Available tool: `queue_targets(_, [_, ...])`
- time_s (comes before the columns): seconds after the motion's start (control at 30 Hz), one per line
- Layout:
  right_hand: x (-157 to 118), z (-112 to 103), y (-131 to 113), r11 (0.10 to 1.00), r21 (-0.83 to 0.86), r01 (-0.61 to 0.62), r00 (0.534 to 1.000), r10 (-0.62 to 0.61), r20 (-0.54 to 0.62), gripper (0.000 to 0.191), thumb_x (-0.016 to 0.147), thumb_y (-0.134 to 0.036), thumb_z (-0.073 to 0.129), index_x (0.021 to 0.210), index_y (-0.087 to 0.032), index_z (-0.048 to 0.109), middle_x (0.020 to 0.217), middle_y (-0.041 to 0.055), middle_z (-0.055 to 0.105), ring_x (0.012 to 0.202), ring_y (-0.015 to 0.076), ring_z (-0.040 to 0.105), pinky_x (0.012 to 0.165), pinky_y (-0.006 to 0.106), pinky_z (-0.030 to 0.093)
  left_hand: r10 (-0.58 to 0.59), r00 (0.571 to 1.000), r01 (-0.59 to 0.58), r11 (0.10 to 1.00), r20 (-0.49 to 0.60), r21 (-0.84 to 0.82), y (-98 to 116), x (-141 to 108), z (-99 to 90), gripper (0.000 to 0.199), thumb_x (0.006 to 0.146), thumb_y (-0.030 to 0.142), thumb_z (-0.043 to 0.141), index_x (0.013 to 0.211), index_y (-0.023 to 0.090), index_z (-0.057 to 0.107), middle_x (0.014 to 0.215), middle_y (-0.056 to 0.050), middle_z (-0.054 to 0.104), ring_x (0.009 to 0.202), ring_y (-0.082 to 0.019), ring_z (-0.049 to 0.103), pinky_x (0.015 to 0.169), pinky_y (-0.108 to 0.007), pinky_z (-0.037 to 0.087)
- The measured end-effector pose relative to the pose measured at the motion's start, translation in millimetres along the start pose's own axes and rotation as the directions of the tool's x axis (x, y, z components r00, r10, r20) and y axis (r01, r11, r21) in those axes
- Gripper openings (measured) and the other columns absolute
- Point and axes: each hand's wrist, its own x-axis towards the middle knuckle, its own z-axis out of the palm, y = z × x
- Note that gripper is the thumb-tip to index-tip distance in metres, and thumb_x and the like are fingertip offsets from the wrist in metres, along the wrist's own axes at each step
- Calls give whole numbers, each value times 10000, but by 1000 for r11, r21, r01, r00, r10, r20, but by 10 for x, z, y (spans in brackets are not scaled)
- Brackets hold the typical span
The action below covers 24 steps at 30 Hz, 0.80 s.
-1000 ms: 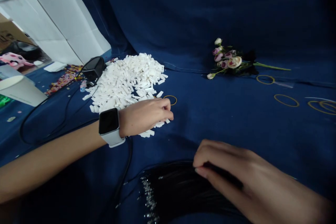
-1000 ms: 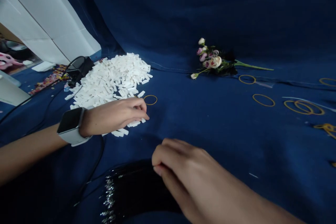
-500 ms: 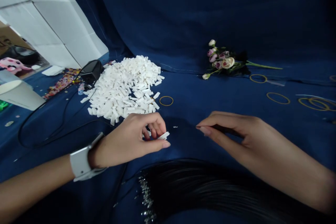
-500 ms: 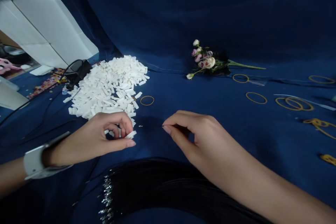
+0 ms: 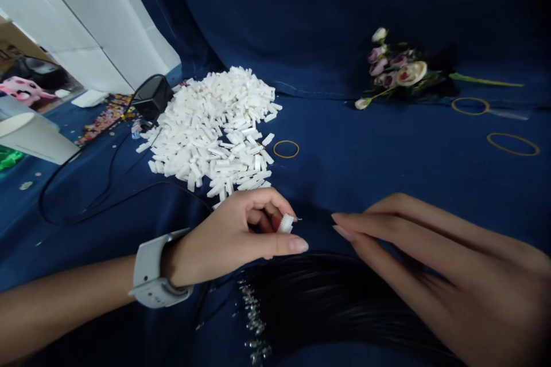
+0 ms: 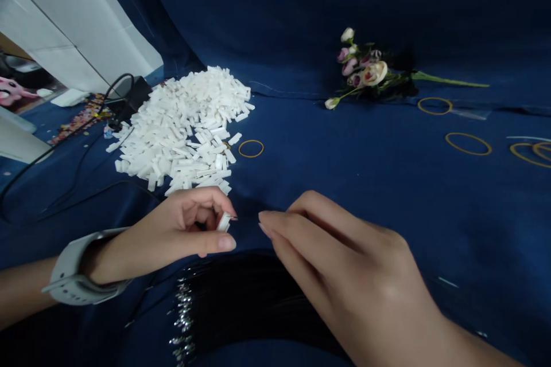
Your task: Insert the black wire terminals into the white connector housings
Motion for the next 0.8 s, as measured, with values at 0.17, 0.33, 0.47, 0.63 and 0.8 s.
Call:
queue_targets(0.17, [-9,14,18,996,-38,85,996,-84,40,189,968,-84,489,1068,-211,588,957,-7,645,784,82,649,665,198,519,-3,1000,3,1000,-7,16,4,-10,16,222,712,164,808,836,180,625,701,76,595,579,-35,522,527,-140,418])
queue_targets(0.33, [-39,45,-3,999,-33,-13,1000,13,3,180,964,-134,521,1074,-254,596,945,-19,658,713,91,659,591,222,526,-88,996,88,996,-6,-23,62,-3,20,276,668,130,823,839,179,612,667,75,583,573,-58,529,514,-160,427])
queue_targets(0.47, [-50,46,-10,998,-18,-67,997,68,42,170,950,-227,542,1073,-297,635,888,0,678,701,174,672,533,301,531,-94,996,94,995,-4,-23,55,-5,26,280,668,144,826,835,187,605,661,72,577,569,-72,543,511,-177,432])
queue_targets(0.63, [-80,75,-11,994,23,-105,989,102,103,187,928,-407,567,1006,-304,702,774,22,662,698,221,661,509,329,505,-75,997,75,997,-15,-2,44,-4,45,281,678,210,834,831,189,598,651,72,567,554,-74,528,513,-191,418])
queue_targets(0.8, [-157,94,-30,995,-4,-101,990,101,101,188,940,-400,546,967,-285,692,747,16,646,652,195,634,500,313,469,-34,998,38,995,-44,92,29,-12,51,267,673,172,830,822,181,609,655,77,573,577,-60,502,533,-170,389])
